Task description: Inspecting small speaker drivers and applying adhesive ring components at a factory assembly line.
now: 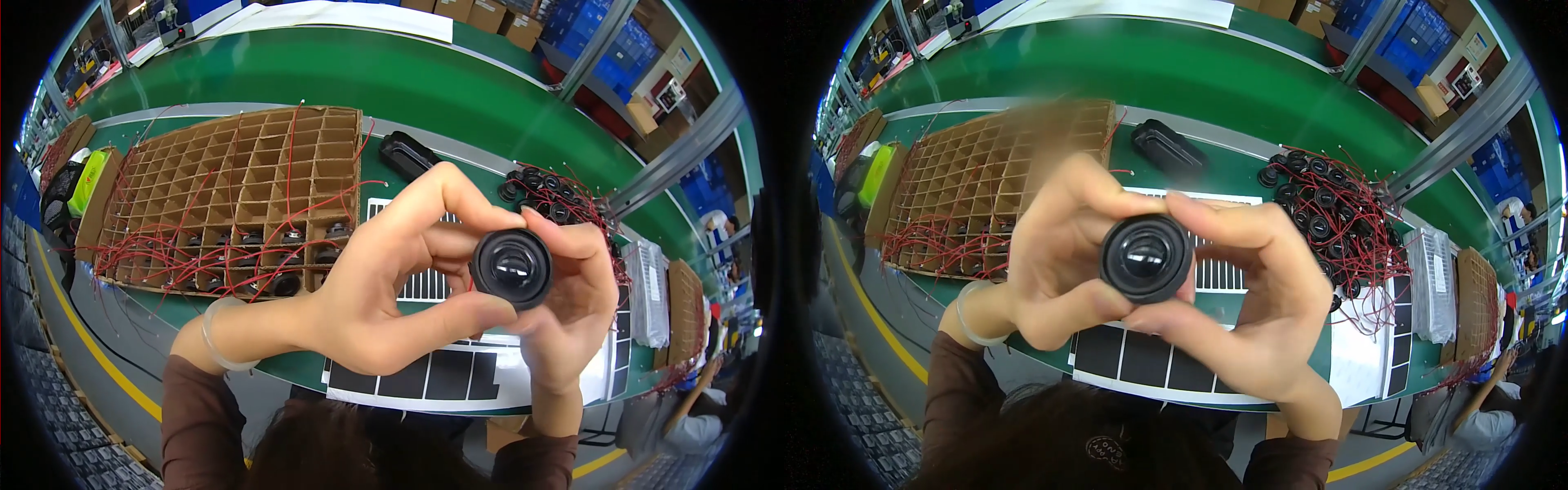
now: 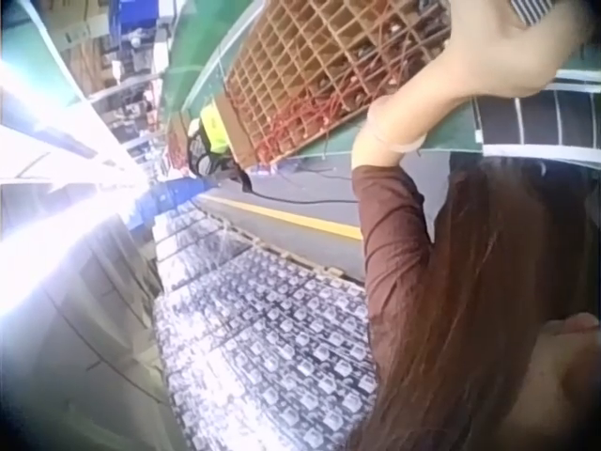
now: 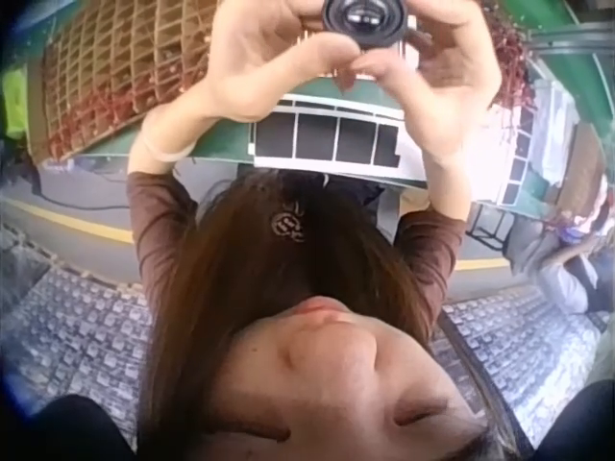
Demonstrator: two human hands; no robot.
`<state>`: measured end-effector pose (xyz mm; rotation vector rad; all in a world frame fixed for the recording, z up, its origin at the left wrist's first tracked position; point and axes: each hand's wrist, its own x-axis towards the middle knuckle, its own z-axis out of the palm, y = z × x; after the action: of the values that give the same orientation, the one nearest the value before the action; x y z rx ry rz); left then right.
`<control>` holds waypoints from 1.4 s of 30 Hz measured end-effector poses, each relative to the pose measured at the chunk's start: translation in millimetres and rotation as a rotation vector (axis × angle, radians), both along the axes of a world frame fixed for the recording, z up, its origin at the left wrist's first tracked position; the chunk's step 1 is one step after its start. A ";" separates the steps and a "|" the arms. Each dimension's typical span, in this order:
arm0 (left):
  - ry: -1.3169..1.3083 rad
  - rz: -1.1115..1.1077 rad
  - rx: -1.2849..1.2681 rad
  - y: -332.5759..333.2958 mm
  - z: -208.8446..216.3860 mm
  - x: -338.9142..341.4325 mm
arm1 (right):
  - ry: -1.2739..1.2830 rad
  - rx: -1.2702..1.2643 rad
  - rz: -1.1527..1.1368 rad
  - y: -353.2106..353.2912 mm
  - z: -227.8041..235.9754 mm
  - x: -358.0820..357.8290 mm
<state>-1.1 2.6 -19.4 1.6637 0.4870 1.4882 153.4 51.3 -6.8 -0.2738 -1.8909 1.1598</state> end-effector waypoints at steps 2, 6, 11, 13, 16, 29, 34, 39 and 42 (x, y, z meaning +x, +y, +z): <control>-0.004 -0.042 0.000 -0.5 0.9 -0.3 | 0.064 -0.160 0.038 -6.3 3.8 -1.3; -0.010 -0.077 -0.008 -2.7 2.8 0.6 | 0.178 -0.286 0.143 -9.3 3.5 -2.5; 0.001 -0.105 -0.006 -7.1 7.8 1.2 | 0.301 -0.340 0.260 -10.7 0.4 -1.1; -0.007 -0.111 -0.008 -7.0 6.4 1.1 | 0.366 -0.352 0.320 -8.5 -7.5 -2.2; 0.023 -0.060 0.020 -8.1 4.6 0.8 | 0.383 -0.403 0.189 -14.6 -6.3 -7.8; 0.158 0.190 0.104 -9.4 1.8 1.0 | 0.286 -0.240 0.288 5.7 -8.2 -10.0; 0.165 0.220 0.157 -8.4 1.3 0.6 | 0.370 -0.156 0.383 10.6 -15.5 -12.1; -0.076 0.073 0.094 -4.5 -6.1 9.3 | 0.523 -0.187 0.502 10.6 -24.5 -21.7; -0.234 -0.024 -0.029 -9.7 -4.0 14.1 | 0.547 -0.276 0.501 5.4 -24.6 -19.4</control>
<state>13.0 -7.1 -23.4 1.4453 0.3574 1.6258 134.0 56.7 -31.4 0.3647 -1.3413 1.6334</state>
